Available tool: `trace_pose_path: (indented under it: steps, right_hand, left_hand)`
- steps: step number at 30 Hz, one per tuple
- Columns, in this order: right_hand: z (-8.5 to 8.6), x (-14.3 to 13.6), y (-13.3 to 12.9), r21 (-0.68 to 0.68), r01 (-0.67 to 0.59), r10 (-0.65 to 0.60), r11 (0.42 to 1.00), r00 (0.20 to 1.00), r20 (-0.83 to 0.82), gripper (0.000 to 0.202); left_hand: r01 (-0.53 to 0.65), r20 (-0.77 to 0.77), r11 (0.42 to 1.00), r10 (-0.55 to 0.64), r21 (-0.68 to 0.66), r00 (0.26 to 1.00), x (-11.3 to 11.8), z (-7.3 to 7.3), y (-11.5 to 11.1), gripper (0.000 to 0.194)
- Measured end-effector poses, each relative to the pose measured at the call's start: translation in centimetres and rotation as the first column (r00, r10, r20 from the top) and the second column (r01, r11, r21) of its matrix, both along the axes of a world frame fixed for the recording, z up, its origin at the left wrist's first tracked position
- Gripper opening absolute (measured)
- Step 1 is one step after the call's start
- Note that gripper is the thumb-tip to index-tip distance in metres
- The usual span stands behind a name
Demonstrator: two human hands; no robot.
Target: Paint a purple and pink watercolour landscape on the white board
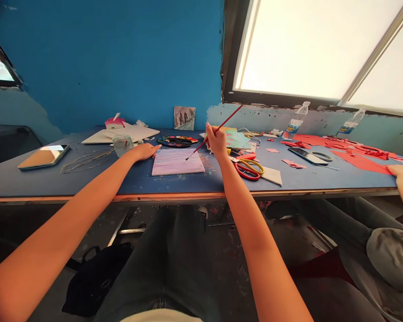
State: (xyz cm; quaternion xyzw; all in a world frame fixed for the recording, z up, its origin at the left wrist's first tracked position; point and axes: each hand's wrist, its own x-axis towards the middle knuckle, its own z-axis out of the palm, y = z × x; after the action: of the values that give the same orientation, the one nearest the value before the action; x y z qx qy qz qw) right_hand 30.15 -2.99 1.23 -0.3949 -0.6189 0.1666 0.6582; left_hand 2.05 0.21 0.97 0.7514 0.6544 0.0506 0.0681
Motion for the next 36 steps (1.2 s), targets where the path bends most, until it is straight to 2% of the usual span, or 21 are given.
trace_pose_path:
  steps: [4,11,17,21,24,28,32,34,36]
  right_hand:
    - [-0.1,-0.2,-0.1,-0.032,0.003,0.001,0.999,0.994,0.110,0.060]
    - [0.1,1.1,0.8,-0.005,0.175,-0.173,0.985,0.978,0.116,0.064]
    - [0.6,2.3,0.6,0.056,0.410,-0.411,0.911,0.884,0.221,0.065]
    - [0.8,2.7,0.2,0.132,0.459,-0.475,0.879,0.867,0.148,0.065]
    - [0.6,2.2,0.0,0.159,0.436,-0.449,0.886,0.892,0.055,0.065]
    - [0.1,1.1,0.0,0.156,0.347,-0.344,0.925,0.938,-0.044,0.067]
    - [-0.2,0.3,0.0,0.014,0.156,-0.155,0.988,0.985,-0.076,0.071]
    - [-0.3,0.0,0.0,-0.063,0.094,-0.100,0.994,0.990,-0.097,0.070]
    - [-0.5,0.0,0.1,-0.085,0.063,-0.071,0.994,0.993,-0.098,0.068]
  left_hand:
    - [0.005,0.002,1.000,-0.005,0.005,1.000,0.0,0.0,-0.1,0.049]
    - [0.008,0.002,1.000,-0.008,-0.001,1.000,-0.1,0.0,0.0,0.051]
    - [0.006,0.009,1.000,-0.006,-0.009,1.000,-0.1,0.0,0.0,0.051]
    - [0.006,0.010,1.000,-0.006,0.004,1.000,0.0,0.1,-0.3,0.049]
    - [0.005,0.011,1.000,-0.005,0.004,1.000,0.1,0.1,-0.3,0.048]
    - [0.003,0.013,1.000,-0.004,0.008,1.000,0.0,0.0,0.0,0.049]
    - [0.008,0.009,1.000,-0.008,0.013,1.000,-0.1,-0.1,0.2,0.050]
    - [0.012,0.001,1.000,-0.012,0.012,1.000,-0.1,-0.2,0.3,0.049]
    - [0.014,-0.009,1.000,-0.014,0.011,1.000,-0.1,-0.2,0.3,0.048]
